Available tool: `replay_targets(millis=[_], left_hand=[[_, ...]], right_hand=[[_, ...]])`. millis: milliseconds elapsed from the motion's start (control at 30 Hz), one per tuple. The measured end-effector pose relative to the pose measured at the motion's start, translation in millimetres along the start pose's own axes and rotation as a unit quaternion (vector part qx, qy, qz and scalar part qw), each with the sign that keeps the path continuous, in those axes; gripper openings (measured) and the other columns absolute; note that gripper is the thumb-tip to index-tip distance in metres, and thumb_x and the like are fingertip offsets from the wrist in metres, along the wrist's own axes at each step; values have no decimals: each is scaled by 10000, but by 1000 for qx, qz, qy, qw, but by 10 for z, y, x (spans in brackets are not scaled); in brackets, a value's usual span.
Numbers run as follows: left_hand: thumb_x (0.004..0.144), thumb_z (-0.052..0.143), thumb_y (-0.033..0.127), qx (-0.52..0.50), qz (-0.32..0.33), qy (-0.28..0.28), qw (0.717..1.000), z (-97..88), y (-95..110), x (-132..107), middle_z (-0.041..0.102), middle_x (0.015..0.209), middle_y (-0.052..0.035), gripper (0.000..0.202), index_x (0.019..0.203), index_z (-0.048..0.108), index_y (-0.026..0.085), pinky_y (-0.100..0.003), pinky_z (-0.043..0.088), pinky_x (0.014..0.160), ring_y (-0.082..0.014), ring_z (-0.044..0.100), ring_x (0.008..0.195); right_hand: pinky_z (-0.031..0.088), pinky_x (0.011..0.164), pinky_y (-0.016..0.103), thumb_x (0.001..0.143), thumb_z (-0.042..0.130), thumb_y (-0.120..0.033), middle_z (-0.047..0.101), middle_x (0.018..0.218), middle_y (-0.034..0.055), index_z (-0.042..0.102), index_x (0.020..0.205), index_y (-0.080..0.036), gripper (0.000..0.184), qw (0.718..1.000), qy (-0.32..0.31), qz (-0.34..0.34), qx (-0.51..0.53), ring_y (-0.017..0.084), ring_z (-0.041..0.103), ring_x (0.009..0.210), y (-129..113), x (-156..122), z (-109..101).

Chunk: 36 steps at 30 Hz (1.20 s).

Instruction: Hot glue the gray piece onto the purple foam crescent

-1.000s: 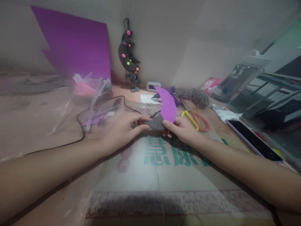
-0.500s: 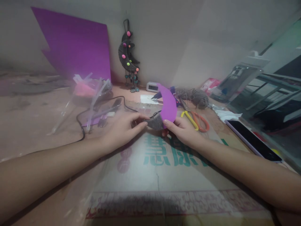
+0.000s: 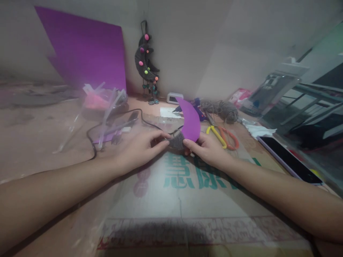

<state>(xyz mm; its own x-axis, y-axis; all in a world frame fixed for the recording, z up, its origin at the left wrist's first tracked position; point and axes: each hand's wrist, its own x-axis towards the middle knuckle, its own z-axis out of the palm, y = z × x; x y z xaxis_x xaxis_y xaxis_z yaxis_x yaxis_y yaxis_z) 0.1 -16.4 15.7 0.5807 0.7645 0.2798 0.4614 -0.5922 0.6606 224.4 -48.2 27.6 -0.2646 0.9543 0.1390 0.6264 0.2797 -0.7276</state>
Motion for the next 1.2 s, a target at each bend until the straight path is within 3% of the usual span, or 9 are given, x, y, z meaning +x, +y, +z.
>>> replay_targets(millis=[533, 733, 1200], left_hand=[[901, 472, 324, -7, 3, 6, 1000, -17, 37, -3, 699, 1032, -28, 265, 1062, 654, 220, -324, 475, 844, -194, 623, 955], [905, 471, 329, -13, 7, 17, 1000, -3, 18, -12, 694, 1012, -27, 259, 1066, 642, 220, -316, 476, 824, -186, 622, 930], [908, 464, 326, -12, 5, 10, 1000, -5, 21, -8, 696, 1030, -30, 257, 1057, 648, 225, -326, 471, 845, -189, 619, 953]], right_hand=[[444, 576, 260, 813, 594, -286, 625, 580, -14, 591, 628, -188, 210, 994, 65, -75, -41, 136, 566, 550, 16, -21, 19], [463, 685, 274, 828, 583, -247, 686, 814, 11, 648, 819, -196, 84, 978, 96, -162, -88, 165, 615, 741, 31, -39, 32], [431, 608, 254, 835, 571, -248, 654, 728, 11, 621, 768, -184, 106, 982, 65, -148, -101, 150, 577, 660, 35, -35, 16]])
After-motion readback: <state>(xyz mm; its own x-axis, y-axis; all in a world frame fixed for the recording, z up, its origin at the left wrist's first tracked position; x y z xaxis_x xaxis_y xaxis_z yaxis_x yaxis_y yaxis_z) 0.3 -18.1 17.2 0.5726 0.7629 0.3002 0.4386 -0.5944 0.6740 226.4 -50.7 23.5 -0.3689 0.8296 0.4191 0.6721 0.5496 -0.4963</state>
